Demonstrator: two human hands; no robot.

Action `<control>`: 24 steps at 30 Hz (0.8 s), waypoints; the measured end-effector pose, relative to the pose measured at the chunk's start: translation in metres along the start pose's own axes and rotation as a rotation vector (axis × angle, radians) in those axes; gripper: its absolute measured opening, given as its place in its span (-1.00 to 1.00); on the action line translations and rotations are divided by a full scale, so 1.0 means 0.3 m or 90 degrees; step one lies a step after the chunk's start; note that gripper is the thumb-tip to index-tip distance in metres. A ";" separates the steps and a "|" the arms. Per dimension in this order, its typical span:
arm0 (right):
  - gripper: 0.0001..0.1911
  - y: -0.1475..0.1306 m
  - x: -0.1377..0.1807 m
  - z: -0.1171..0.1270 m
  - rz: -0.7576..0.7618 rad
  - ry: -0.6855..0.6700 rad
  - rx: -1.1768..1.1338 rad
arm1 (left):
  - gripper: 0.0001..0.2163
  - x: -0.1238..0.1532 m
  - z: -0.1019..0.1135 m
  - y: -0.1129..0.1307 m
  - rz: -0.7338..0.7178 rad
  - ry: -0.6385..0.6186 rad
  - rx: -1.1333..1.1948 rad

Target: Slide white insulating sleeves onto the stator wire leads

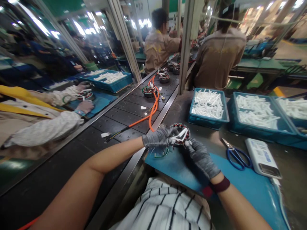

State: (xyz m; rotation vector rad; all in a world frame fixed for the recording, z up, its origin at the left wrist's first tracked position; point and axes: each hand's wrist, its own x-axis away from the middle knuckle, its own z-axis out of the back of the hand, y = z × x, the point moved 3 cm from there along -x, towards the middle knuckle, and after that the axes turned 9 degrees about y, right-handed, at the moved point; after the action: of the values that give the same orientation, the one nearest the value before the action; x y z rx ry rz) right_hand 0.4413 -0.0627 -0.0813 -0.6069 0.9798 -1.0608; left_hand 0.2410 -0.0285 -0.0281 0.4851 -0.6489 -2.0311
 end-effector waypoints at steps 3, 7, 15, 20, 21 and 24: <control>-0.60 -0.001 -0.011 0.010 0.014 0.032 0.059 | -0.69 -0.043 -0.029 0.002 0.072 0.017 0.098; -0.63 -0.007 0.026 0.006 0.067 0.122 0.091 | -0.71 -0.032 -0.017 0.000 0.119 0.073 -0.051; -0.64 -0.026 0.055 -0.047 0.092 0.142 0.047 | -0.85 -0.061 0.012 -0.005 0.181 -0.040 0.419; -0.57 0.009 -0.076 -0.020 -0.006 0.123 0.012 | -0.76 -0.127 -0.035 0.011 0.174 -0.022 0.495; -0.55 0.021 -0.085 -0.008 -0.002 0.120 0.022 | -0.76 -0.133 -0.043 0.016 0.148 -0.012 0.478; -0.52 0.056 -0.062 0.016 0.020 0.116 0.057 | -0.82 -0.128 -0.059 0.029 0.072 -0.001 0.399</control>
State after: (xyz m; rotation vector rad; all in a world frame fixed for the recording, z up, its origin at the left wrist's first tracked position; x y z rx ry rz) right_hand 0.4500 -0.0391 -0.0859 -0.4262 1.0895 -1.1399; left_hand 0.2761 -0.0038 -0.0334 0.7852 -1.2910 -1.6957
